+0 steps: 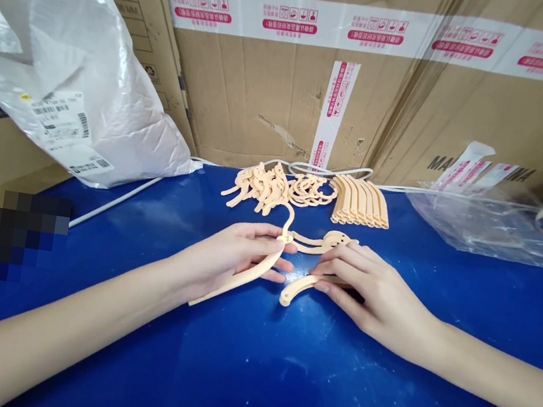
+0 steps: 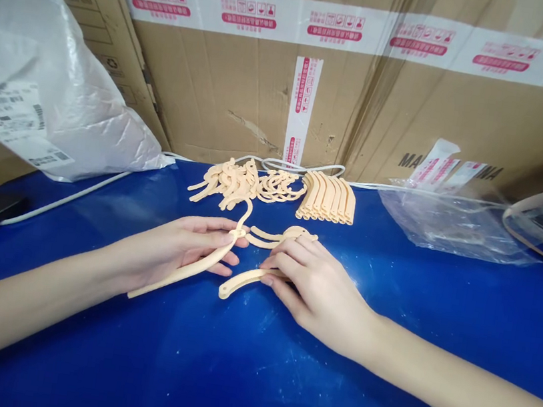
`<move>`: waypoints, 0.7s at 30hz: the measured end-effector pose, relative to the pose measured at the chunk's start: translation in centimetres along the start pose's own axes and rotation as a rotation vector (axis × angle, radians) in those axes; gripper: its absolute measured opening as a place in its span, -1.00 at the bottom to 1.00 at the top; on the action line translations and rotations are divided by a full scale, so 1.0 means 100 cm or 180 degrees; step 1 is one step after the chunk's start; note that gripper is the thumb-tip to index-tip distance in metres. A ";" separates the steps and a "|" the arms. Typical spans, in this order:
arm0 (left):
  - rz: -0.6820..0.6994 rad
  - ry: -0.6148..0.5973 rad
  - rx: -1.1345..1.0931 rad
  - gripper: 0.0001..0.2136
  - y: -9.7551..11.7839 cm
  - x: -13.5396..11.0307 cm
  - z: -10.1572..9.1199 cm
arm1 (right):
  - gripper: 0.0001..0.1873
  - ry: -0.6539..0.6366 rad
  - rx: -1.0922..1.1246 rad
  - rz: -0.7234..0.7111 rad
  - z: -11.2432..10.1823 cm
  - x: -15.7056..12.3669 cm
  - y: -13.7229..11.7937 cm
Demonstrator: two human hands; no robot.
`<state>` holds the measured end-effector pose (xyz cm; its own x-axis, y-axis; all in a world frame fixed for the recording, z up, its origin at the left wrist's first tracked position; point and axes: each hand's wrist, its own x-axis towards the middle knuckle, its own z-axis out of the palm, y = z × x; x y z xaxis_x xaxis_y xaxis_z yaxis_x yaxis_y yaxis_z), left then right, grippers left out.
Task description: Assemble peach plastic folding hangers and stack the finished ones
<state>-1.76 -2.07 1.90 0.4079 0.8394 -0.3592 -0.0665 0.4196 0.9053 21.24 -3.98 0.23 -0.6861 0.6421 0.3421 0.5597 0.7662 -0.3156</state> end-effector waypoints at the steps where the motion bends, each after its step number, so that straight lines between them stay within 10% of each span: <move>1: 0.0008 -0.0029 -0.0042 -0.94 0.000 0.000 -0.001 | -0.81 0.0011 -0.0030 0.0008 0.000 0.001 0.000; 21: -0.0219 -0.0227 0.0359 -0.73 0.003 -0.002 -0.001 | -0.78 0.0131 -0.0333 -0.0002 -0.001 -0.003 0.010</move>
<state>-1.95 -2.11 2.28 0.4718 0.7817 -0.4078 0.0648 0.4305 0.9003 22.08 -3.42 -0.11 -0.6679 0.6405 0.3790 0.6063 0.7636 -0.2219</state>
